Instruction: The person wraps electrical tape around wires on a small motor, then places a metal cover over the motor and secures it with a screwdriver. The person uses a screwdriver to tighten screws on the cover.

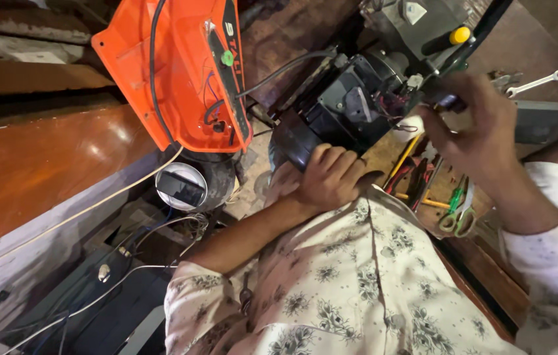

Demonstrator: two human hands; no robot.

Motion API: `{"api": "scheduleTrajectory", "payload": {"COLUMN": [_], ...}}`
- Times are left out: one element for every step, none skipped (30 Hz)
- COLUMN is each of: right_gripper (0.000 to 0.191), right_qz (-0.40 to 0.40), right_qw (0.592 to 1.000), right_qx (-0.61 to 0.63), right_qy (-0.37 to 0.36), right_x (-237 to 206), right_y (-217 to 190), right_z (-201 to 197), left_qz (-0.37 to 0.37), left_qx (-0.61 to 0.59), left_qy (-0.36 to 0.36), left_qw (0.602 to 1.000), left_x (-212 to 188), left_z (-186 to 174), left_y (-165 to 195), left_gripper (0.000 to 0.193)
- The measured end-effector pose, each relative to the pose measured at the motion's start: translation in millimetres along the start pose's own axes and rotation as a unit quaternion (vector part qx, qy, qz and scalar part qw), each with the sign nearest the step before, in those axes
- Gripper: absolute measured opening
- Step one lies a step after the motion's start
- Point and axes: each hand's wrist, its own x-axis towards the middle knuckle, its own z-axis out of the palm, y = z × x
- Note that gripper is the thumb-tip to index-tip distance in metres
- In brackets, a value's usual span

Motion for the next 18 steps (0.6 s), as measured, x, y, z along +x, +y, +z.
{"api": "scheduleTrajectory", "payload": {"right_gripper": [0.039, 0.049, 0.060, 0.071, 0.073, 0.077, 0.080, 0.075, 0.069, 0.064, 0.061, 0.059, 0.056, 0.052, 0.048, 0.045, 0.043, 0.042], "right_qz": [0.012, 0.019, 0.023, 0.022, 0.031, 0.046, 0.064, 0.083, 0.101, 0.122, 0.131, 0.137, 0.141, 0.148, 0.156, 0.170, 0.210, 0.246], "right_qw": [0.999, 0.997, 0.994, 0.988, 0.994, 0.997, 0.998, 0.996, 0.994, 0.991, 0.985, 0.977, 0.967, 0.937, 0.894, 0.838, 0.826, 0.812], "right_qx": [0.032, 0.071, 0.111, 0.152, 0.102, 0.054, 0.006, 0.022, 0.036, 0.049, 0.097, 0.145, 0.191, 0.304, 0.412, 0.514, 0.521, 0.528], "right_qy": [0.029, 0.018, 0.008, -0.004, 0.000, 0.004, 0.012, 0.019, 0.027, 0.035, 0.053, 0.073, 0.092, 0.089, 0.079, 0.070, 0.053, 0.038], "right_x": [-12, -25, -39, -46, -50, -60, -70, -76, -81, -87, -94, -100, -104, -107, -110, -115, -117, -114], "right_y": [6, 11, 17, 26, 35, 41, 46, 51, 55, 57, 54, 48, 39, 28, 16, 2, -11, -22], "right_z": [0, 3, 10, 24, 42, 62, 83, 99, 112, 118, 121, 124, 123, 120, 114, 110, 107, 105], "left_qz": [0.003, 0.005, -0.004, -0.015, -0.028, -0.015, 0.001, 0.019, -0.001, -0.020, -0.039, -0.052, -0.063, -0.075, -0.098, -0.124, -0.148, -0.172], "left_qx": [-0.004, -0.007, -0.017, -0.024, -0.028, -0.006, 0.014, 0.037, 0.025, 0.010, -0.006, -0.018, -0.030, -0.040, -0.064, -0.092, -0.123, -0.125], "left_qy": [0.035, 0.071, 0.073, 0.077, 0.080, 0.078, 0.074, 0.072, 0.065, 0.056, 0.047, 0.051, 0.057, 0.064, 0.047, 0.025, 0.001, -0.003], "left_qw": [0.999, 0.997, 0.997, 0.997, 0.996, 0.997, 0.997, 0.997, 0.998, 0.998, 0.998, 0.997, 0.996, 0.994, 0.992, 0.988, 0.981, 0.977], "left_x": [-2, -3, -6, -9, -11, -14, -16, -17, -18, -18, -19, -20, -21, -21, -22, -24, -26, -26], "left_z": [-3, -6, -9, -12, -15, -18, -20, -22, -23, -24, -25, -26, -27, -28, -29, -31, -33, -34], "left_y": [1, 2, 3, 4, 6, 9, 12, 14, 16, 19, 22, 24, 28, 30, 31, 36, 39, 40], "left_gripper": [0.024, 0.023, 0.022, 0.021, 0.021, 0.019, 0.018, 0.018, 0.020, 0.023, 0.025, 0.034, 0.043, 0.053, 0.061, 0.069, 0.078, 0.074]}}
